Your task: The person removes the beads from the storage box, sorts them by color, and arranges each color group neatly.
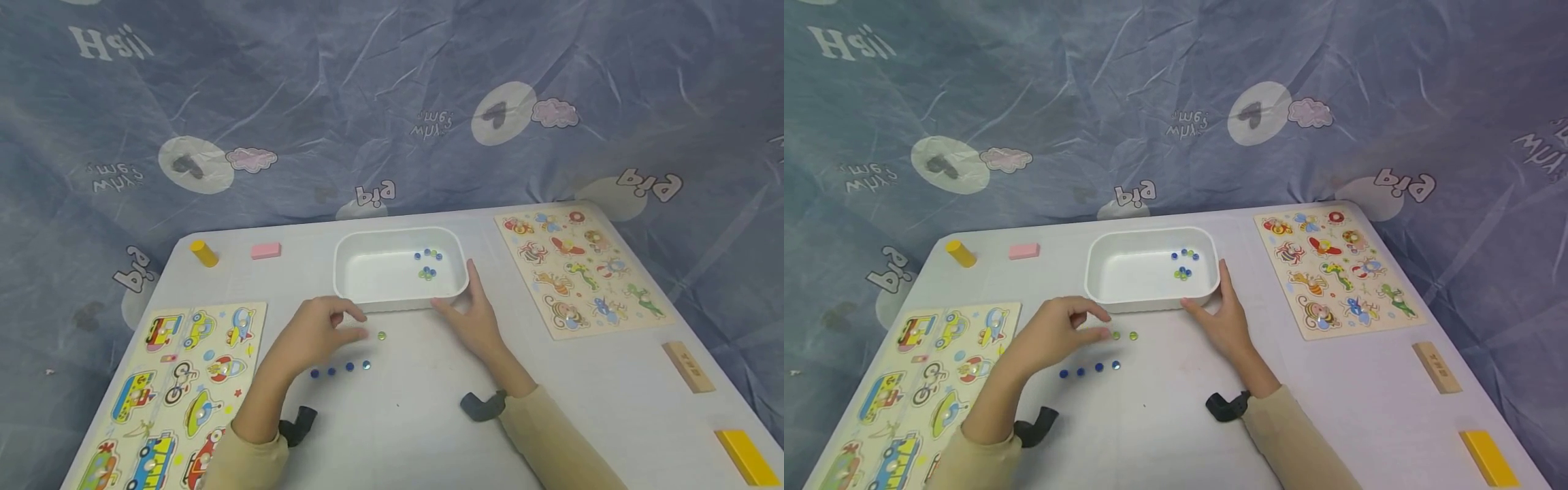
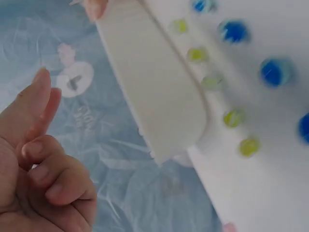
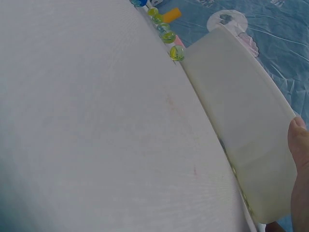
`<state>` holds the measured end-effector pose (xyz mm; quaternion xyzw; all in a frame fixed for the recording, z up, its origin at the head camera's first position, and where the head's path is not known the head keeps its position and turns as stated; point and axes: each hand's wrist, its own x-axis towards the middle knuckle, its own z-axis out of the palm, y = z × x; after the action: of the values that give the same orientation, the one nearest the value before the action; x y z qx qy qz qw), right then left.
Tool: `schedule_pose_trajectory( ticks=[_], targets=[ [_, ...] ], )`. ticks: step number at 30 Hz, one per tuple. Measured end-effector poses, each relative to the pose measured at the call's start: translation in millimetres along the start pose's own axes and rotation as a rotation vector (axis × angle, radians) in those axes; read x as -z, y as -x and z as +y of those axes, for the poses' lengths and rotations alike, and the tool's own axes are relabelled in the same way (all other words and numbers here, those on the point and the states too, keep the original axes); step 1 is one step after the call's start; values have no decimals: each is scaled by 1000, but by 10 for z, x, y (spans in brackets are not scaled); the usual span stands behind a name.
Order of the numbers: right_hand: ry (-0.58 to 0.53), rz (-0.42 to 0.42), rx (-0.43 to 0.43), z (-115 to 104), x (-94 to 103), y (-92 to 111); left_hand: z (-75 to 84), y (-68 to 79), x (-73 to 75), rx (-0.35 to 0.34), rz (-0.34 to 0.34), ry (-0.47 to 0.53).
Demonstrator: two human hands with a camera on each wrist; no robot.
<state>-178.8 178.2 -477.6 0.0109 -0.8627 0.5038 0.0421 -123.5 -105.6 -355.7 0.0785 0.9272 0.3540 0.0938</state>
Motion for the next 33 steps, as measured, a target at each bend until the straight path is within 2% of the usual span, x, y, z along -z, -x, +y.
schedule_pose_trajectory(
  ticks=[4, 7, 11, 15, 19, 26, 33],
  targets=[
    [5, -2, -12, -2, 5, -1, 65, -222, 150, -75, 43, -45],
    [9, -6, -23, -11, 6, 3, 66, -439, 172, -105, 25, -96],
    [9, -12, -34, -26, 8, 6, 19, -722, 106, -68, -38, -129],
    [4, -12, -36, -34, 10, 8, -42, -936, -8, -30, -108, -130],
    [6, -8, -36, -40, 13, 13, -68, -1086, -107, -49, -186, -160],
    [4, -9, -29, -35, 13, 10, -46, -1250, -188, -65, -309, -219],
    [14, -6, -33, -17, 12, 4, -62, -1440, -353, -132, -384, -135]
  ],
)
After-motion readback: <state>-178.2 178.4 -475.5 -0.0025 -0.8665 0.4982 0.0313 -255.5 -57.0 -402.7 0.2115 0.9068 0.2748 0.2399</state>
